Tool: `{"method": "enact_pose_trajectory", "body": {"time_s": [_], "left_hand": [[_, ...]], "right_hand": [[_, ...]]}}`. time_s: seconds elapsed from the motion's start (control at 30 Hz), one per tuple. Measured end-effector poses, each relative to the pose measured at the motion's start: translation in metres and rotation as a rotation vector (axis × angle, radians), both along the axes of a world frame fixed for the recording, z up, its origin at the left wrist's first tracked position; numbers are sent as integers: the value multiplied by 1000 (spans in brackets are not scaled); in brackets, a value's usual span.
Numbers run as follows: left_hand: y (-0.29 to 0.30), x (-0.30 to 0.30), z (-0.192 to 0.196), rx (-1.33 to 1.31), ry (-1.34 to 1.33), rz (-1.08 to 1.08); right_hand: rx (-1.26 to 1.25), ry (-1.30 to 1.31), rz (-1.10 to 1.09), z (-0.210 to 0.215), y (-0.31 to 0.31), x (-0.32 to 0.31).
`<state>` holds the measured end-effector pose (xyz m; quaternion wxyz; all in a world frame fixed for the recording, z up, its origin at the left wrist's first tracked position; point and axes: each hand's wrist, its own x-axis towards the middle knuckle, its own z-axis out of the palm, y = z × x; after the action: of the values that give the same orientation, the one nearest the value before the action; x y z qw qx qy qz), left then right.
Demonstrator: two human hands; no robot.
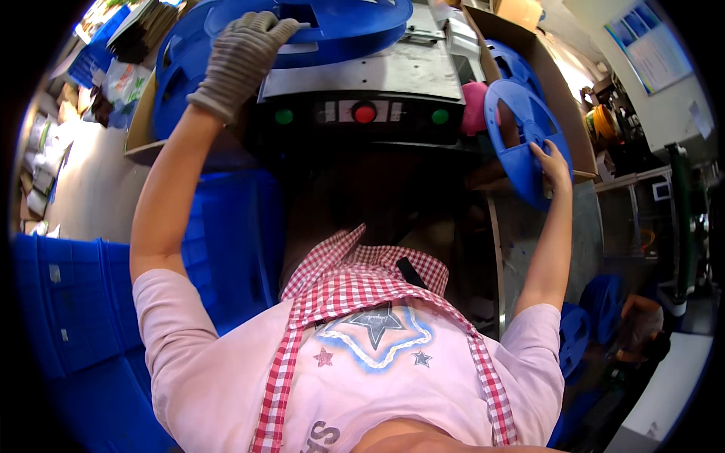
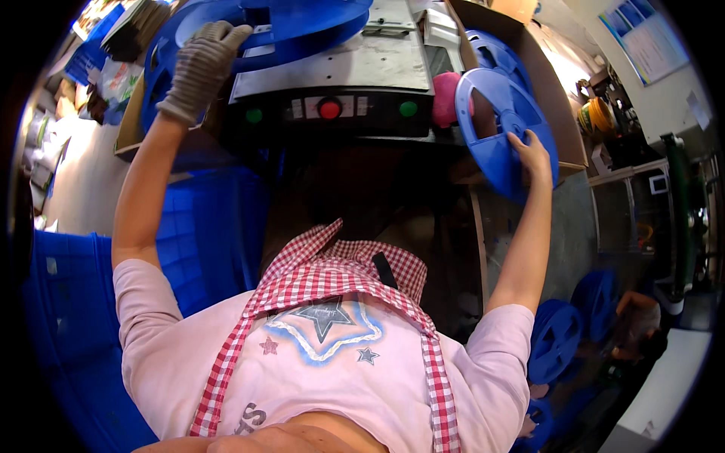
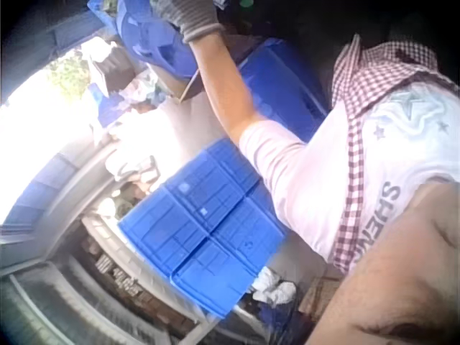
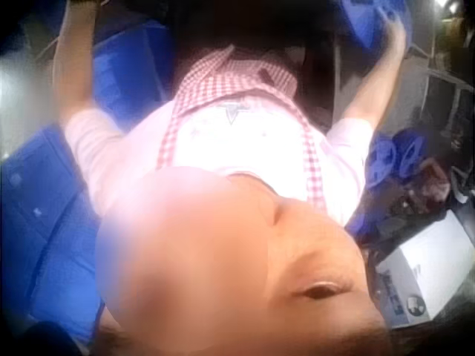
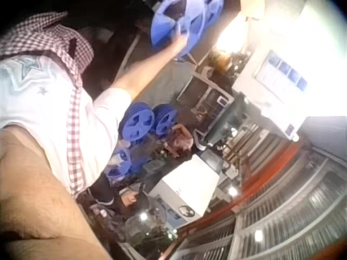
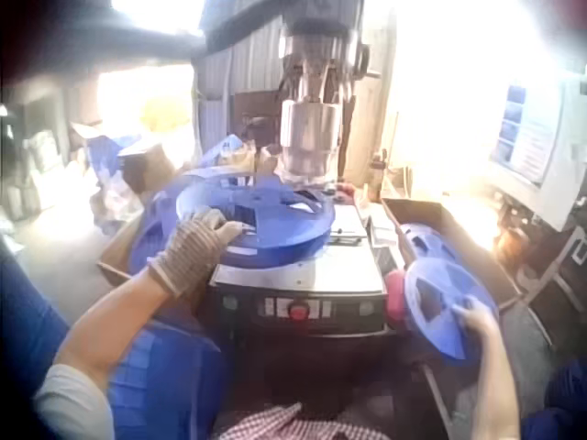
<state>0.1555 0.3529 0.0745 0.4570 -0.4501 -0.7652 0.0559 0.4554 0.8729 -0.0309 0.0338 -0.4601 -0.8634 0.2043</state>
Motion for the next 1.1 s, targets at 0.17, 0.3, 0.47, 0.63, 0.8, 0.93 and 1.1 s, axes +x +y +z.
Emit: {"method": "enact_pose_trajectory", "body": {"time_s": [0.17, 0.3, 0.47, 0.63, 0.8, 0.93, 1.1], "left_hand": [[-173, 95, 23, 73, -321, -19], [-302, 176, 7, 534, -835, 98], [-354, 221, -151, 568, -806, 866], [-352, 248, -379, 808, -1255, 938], [-363, 299, -495, 607, -1578, 1083], [-359, 285, -499, 364, -1803, 1239], [-318, 158, -350, 411, -1524, 946]], "right_hand": [[-350, 323, -78, -45, 48, 27], [-92, 694, 99, -71, 35, 39], [18, 1067, 235, -24, -25, 45], [-1052, 1174, 604, -19, -74, 50], [-1196, 773, 1145, -13, -129, 22], [-681, 904, 389, -34, -240, 68], [-714, 316, 493, 23, -253, 64]]}}
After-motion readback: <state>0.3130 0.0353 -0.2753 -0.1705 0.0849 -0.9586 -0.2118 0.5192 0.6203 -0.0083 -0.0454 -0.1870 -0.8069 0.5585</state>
